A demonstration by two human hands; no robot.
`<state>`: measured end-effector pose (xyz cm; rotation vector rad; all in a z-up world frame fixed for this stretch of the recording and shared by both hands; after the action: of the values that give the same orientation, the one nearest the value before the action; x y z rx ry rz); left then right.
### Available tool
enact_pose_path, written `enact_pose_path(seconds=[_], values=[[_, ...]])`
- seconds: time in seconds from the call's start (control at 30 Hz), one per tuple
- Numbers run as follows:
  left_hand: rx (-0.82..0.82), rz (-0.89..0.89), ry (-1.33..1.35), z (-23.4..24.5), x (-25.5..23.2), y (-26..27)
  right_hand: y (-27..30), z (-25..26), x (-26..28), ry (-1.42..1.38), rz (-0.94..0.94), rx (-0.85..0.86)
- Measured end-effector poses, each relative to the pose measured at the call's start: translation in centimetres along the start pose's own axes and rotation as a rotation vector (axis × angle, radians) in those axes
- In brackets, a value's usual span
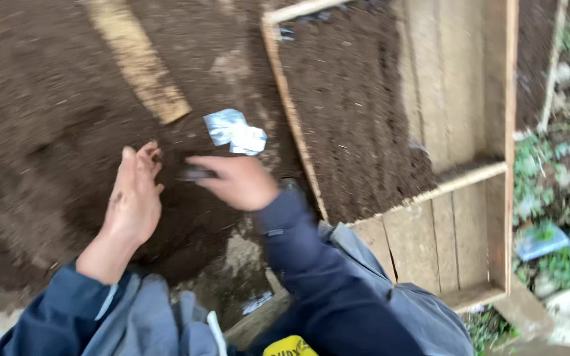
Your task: The person mixes soil with their hands, repeatedly scooping and crumbling the dirt. They also handle small pieces of paper or foil, crumbling them and mixing them into the soil pile.
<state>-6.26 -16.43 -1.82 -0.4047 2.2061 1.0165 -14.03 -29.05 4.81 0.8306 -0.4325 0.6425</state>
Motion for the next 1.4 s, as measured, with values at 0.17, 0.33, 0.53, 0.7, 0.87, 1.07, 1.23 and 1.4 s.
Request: enact_pose_path(seconds=[0.17, 0.33, 0.53, 0.7, 0.87, 1.07, 1.23, 1.4], values=[[-0.036, 0.178, -0.1, 0.3, 1.7, -1.2, 6.6, 23.2, -22.1, 0.766, -0.282, -0.388], [-0.045, 0.112, -0.312, -0.6, 0.4, -0.6, 6.0, 30.5, -40.4, 0.811, -0.315, -0.401], [0.011, 0.121, -0.467, -2.8, 0.6, -0.2, 4.9, 26.2, -45.8, 0.974, -0.252, -0.134], [0.045, 0.0, -0.42, -1.8, -1.7, 0.4, 5.9, 25.0, -42.7, 0.886, 0.037, -0.277], [0.006, -0.062, -0.325, 2.4, -3.2, 1.2, 4.2, 22.0, -26.3, 1.073, -0.25, -0.644], [0.148, -0.235, -0.346, 2.0, -1.3, 1.8, -9.3, -0.7, -7.3, 0.344, 0.368, -0.477], [0.169, -0.375, -0.796, 1.3, -5.0, 1.6, -10.0, -2.3, -6.5, -0.023, 0.348, -0.451], [0.116, -0.287, -0.631, 1.1, -7.1, 1.2, -3.5, -4.4, 0.8, -0.561, 0.148, -0.027]])
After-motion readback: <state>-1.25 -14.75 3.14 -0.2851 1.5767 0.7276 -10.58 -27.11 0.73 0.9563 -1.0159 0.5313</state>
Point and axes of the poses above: each hand's wrist, its own y-axis away from the middle knuckle, its own z-axis out of the back of the hand, x = y × z, the point moved 9 cm from there along -y, towards the middle knuckle, and after that the axes turned 8 degrees about -z, right-handed, at the moved point
